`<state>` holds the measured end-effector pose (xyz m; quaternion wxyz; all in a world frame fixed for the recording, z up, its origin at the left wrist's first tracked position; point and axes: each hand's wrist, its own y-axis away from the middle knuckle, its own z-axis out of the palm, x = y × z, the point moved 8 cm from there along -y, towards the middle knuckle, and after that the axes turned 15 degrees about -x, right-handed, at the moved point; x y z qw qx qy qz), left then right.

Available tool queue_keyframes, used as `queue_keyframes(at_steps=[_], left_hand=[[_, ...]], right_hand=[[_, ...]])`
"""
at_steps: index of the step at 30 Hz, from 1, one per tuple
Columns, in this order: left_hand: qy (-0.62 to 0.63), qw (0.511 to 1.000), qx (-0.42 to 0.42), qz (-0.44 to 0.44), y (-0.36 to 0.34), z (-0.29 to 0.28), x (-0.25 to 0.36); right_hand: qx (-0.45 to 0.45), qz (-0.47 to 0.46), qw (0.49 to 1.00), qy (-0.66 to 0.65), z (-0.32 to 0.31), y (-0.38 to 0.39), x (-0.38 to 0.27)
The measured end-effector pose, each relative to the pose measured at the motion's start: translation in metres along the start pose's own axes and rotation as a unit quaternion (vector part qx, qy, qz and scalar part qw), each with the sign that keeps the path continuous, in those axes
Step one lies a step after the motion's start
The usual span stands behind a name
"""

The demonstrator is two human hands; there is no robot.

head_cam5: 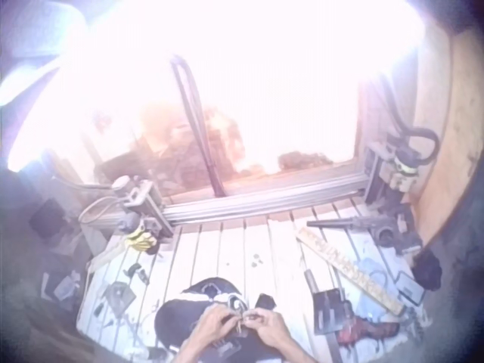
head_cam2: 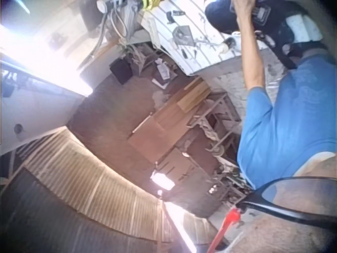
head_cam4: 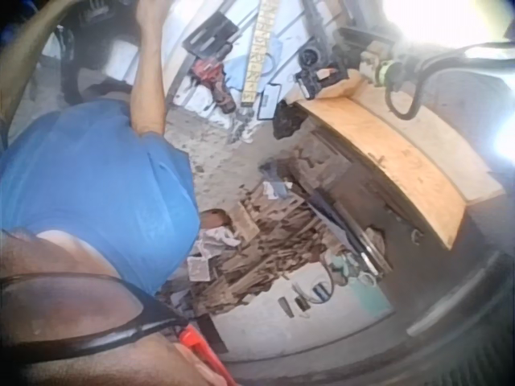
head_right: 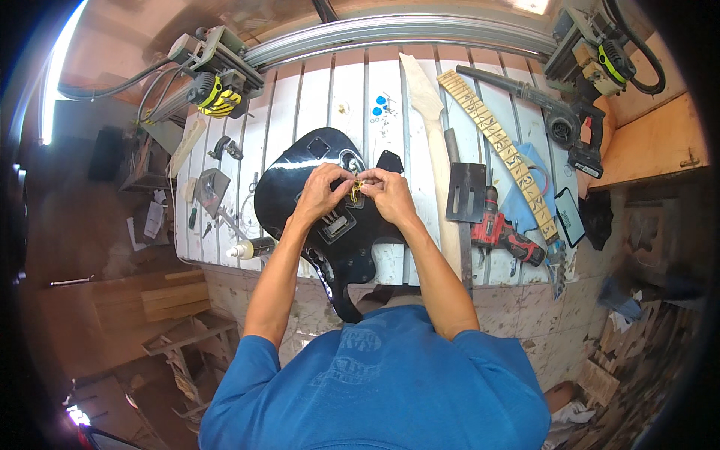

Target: The person works on the internal components of an electric guitar body on a workbench, using a screwdriver to remove screws and then handling electronic parts including a potentiometer and wiring.

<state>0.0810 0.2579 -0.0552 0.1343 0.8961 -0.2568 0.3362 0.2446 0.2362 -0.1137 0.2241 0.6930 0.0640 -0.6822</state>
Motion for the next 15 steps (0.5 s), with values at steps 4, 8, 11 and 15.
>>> queue_keyframes(at_steps=[4,8,11,15], left_hand=[[-0.011,1.0,0.015,0.008,0.003,0.001,0.0],[-0.046,0.999,-0.005,-0.022,0.0,0.003,0.0],[-0.06,0.998,-0.012,-0.017,-0.002,0.001,0.004],[-0.007,1.0,0.03,-0.003,0.001,-0.002,0.0]], right_hand=[[0.001,0.011,1.0,0.013,0.001,0.0,-0.006],[-0.018,0.017,0.998,-0.061,0.004,-0.001,-0.003],[0.011,0.021,0.998,-0.06,0.005,-0.001,0.001],[0.052,-0.002,0.998,-0.036,0.008,-0.002,0.002]])
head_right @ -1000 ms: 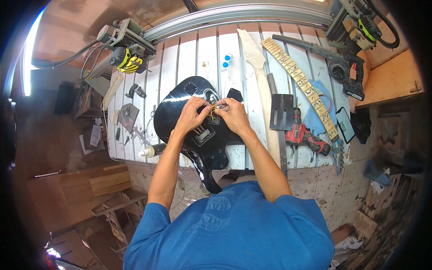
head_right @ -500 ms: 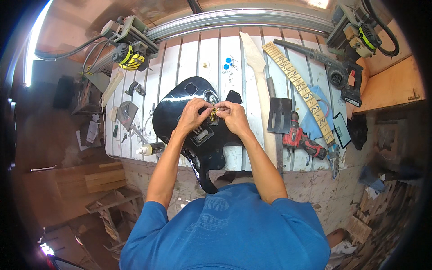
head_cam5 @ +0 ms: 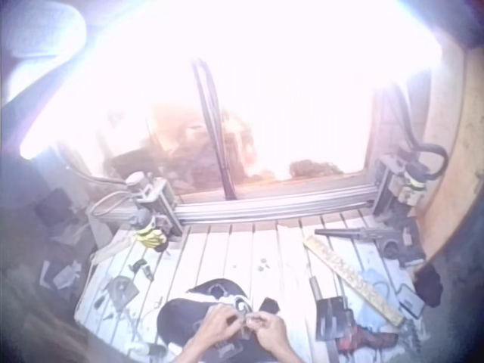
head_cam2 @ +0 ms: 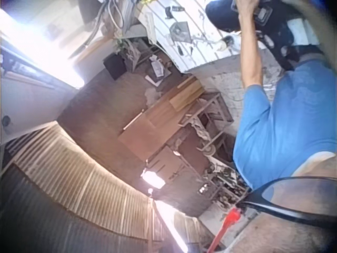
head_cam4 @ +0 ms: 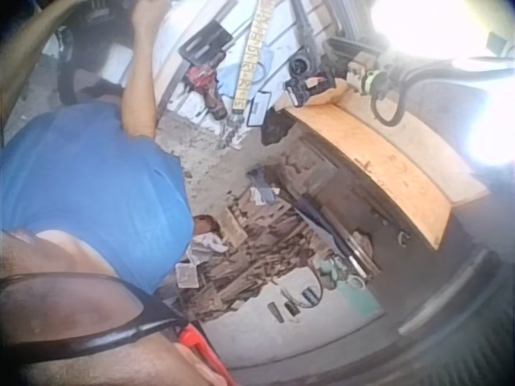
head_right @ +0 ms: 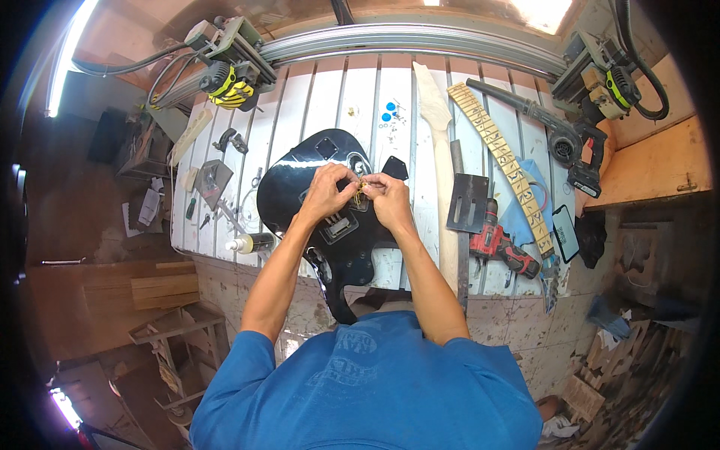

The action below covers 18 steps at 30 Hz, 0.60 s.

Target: The person works on the internal components of an electric guitar body on a workbench, using a screwdriver to remove screws and then handling electronic parts including a potentiometer and wiring.

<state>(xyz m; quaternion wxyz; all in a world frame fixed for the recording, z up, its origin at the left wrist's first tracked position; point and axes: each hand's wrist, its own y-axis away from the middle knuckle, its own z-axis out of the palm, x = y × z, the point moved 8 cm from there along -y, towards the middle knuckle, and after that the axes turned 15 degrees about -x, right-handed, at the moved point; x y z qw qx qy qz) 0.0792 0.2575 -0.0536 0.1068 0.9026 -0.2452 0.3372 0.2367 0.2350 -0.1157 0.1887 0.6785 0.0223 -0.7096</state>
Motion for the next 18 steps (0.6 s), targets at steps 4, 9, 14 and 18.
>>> queue_keyframes(at_steps=[4,9,14,18], left_hand=[[0.026,0.999,-0.019,-0.038,0.001,0.004,-0.012],[0.029,0.997,-0.056,-0.041,-0.006,0.007,-0.017],[0.061,0.995,-0.03,-0.079,-0.007,0.006,-0.018],[0.091,0.99,-0.006,-0.104,-0.003,0.007,-0.025]], right_hand=[[-0.009,0.005,0.998,0.064,0.0,0.002,-0.006],[-0.006,-0.004,0.998,0.055,-0.001,0.004,-0.009],[-0.016,-0.042,0.995,0.087,-0.002,0.003,-0.015],[-0.011,-0.069,0.996,0.053,-0.001,0.002,-0.018]])
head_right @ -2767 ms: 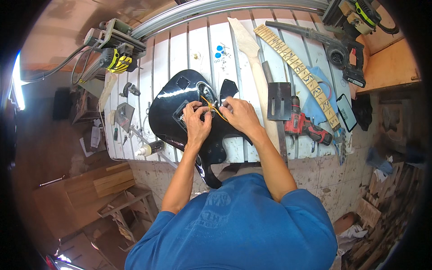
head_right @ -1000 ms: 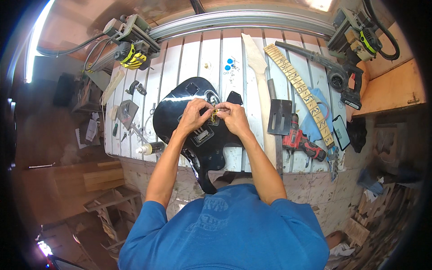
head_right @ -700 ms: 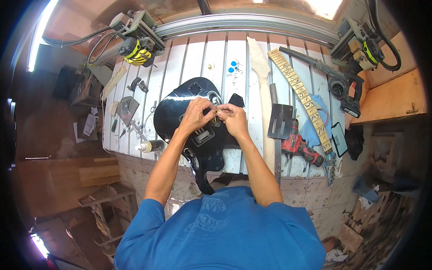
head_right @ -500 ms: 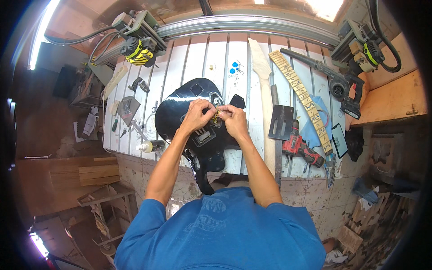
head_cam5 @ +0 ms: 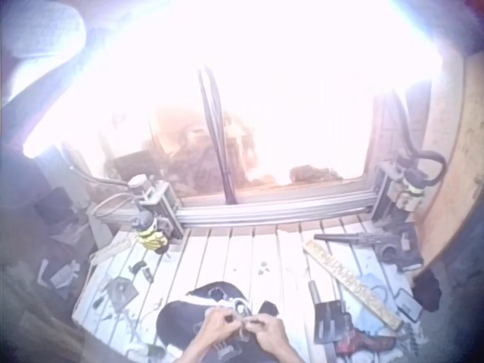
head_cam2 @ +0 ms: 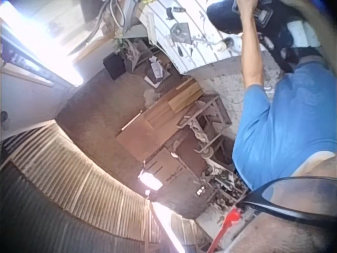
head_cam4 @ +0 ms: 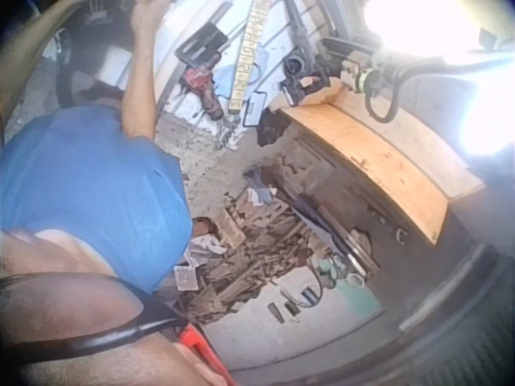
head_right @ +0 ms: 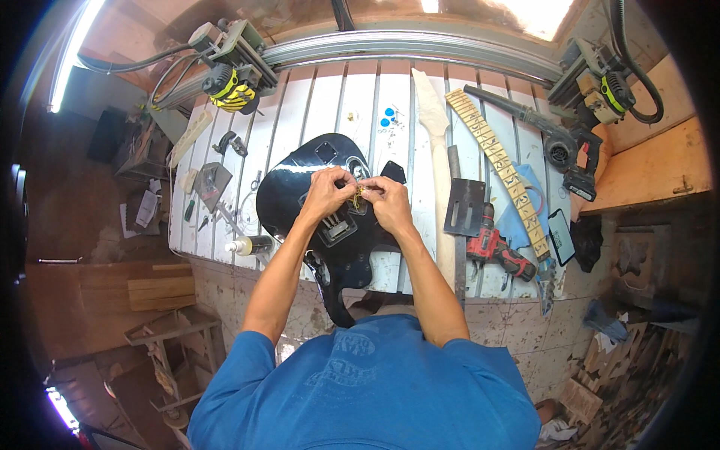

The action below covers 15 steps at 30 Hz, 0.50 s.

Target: The person works on the internal components of an electric guitar body on a workbench, using a screwdriver to remove screws and then handling electronic parts including a potentiometer and wiring.

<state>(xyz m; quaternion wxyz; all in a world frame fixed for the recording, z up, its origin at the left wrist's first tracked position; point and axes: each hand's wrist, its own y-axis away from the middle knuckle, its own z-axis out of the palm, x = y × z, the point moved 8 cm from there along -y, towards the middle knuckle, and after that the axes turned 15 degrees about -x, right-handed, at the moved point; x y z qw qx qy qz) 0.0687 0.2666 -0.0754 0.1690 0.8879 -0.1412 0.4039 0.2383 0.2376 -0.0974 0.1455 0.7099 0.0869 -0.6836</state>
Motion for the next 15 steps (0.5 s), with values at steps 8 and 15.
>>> queue_keyframes(at_steps=[8,15], left_hand=[[0.076,0.996,0.011,0.041,0.005,-0.005,0.008],[-0.015,0.997,-0.064,0.028,0.004,0.004,0.017]], right_hand=[[-0.032,0.042,0.997,-0.055,-0.001,-0.001,-0.002],[-0.018,0.037,0.995,-0.089,-0.001,0.001,0.01]])
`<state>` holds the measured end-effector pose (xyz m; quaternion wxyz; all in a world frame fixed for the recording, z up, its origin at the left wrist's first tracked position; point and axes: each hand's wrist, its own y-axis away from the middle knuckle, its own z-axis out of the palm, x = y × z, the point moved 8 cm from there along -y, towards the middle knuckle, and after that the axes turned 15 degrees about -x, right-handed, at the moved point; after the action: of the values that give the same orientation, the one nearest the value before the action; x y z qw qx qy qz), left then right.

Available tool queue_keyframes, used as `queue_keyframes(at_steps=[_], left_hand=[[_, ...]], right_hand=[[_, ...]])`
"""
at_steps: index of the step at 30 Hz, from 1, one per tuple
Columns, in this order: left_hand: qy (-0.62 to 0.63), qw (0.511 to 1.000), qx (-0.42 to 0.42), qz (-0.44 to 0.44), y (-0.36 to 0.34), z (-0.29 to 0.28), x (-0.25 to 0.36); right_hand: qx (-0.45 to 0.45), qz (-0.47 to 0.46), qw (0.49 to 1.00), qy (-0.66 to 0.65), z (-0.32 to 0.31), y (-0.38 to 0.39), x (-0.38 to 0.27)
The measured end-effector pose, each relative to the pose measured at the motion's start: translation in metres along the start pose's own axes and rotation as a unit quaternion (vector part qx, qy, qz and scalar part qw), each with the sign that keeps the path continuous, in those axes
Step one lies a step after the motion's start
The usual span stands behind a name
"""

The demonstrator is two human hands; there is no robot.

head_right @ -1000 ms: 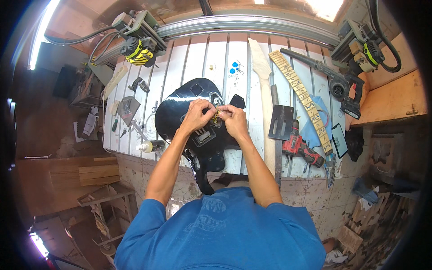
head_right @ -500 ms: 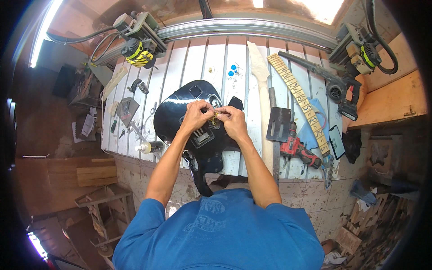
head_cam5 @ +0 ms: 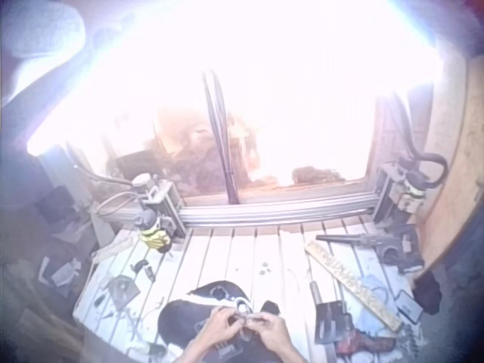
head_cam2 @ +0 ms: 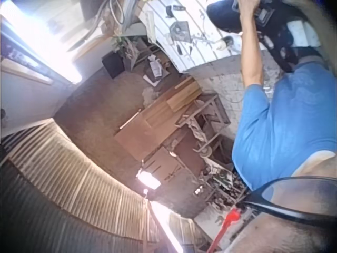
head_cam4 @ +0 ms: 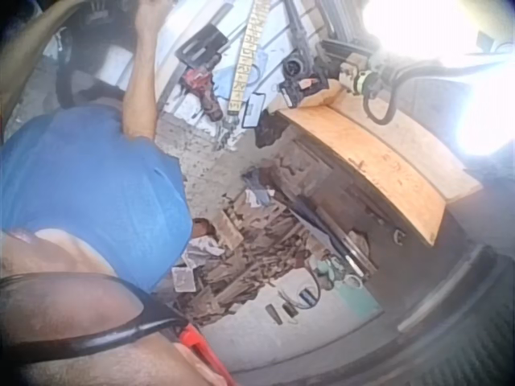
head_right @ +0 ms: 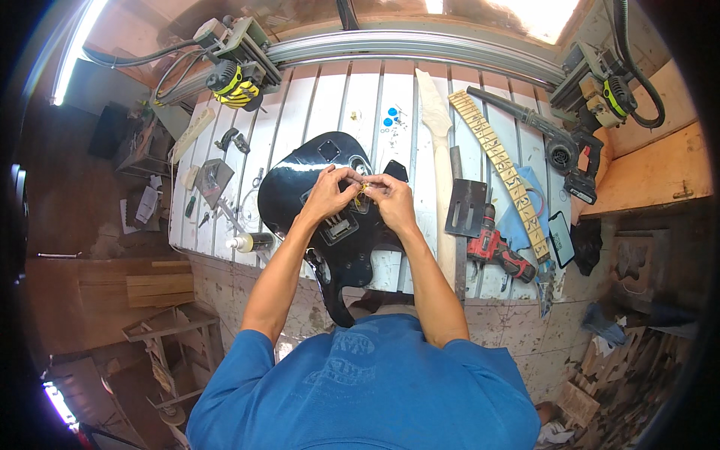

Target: The person works on the internal components of an electric guitar body on a workbench, using a screwdriver to remove screws and then handling electronic parts including a potentiometer and wiring.

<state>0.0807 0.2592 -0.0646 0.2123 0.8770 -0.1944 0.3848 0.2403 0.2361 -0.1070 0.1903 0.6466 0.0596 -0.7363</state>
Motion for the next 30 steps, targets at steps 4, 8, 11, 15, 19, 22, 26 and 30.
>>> queue_keyframes(at_steps=[4,8,11,15,19,22,26,30], left_hand=[[-0.013,1.0,0.021,0.012,0.002,-0.002,-0.002],[0.009,1.0,0.024,-0.009,0.002,-0.006,-0.001],[0.005,0.999,0.046,0.003,0.003,-0.005,0.004],[-0.015,0.997,0.072,0.028,0.003,-0.001,0.005],[-0.061,0.991,0.09,0.08,0.005,0.003,0.009],[-0.042,0.992,0.111,0.046,0.01,0.0,-0.008],[-0.026,0.996,0.067,0.059,0.009,0.001,0.004],[0.068,0.971,0.228,0.023,0.027,-0.032,-0.009]], right_hand=[[0.001,0.002,1.0,0.002,0.0,0.0,0.001],[0.019,0.013,0.999,0.023,-0.002,0.001,0.001],[0.033,0.012,0.998,0.055,-0.001,0.002,0.001],[0.04,-0.017,0.998,0.034,0.002,0.001,-0.002],[0.066,-0.016,0.996,0.059,0.004,0.004,0.0],[0.04,-0.022,0.997,0.067,0.013,0.008,-0.017],[0.059,-0.026,0.997,-0.03,-0.009,0.003,-0.005],[-0.045,0.009,0.991,-0.125,-0.001,0.009,-0.013]])
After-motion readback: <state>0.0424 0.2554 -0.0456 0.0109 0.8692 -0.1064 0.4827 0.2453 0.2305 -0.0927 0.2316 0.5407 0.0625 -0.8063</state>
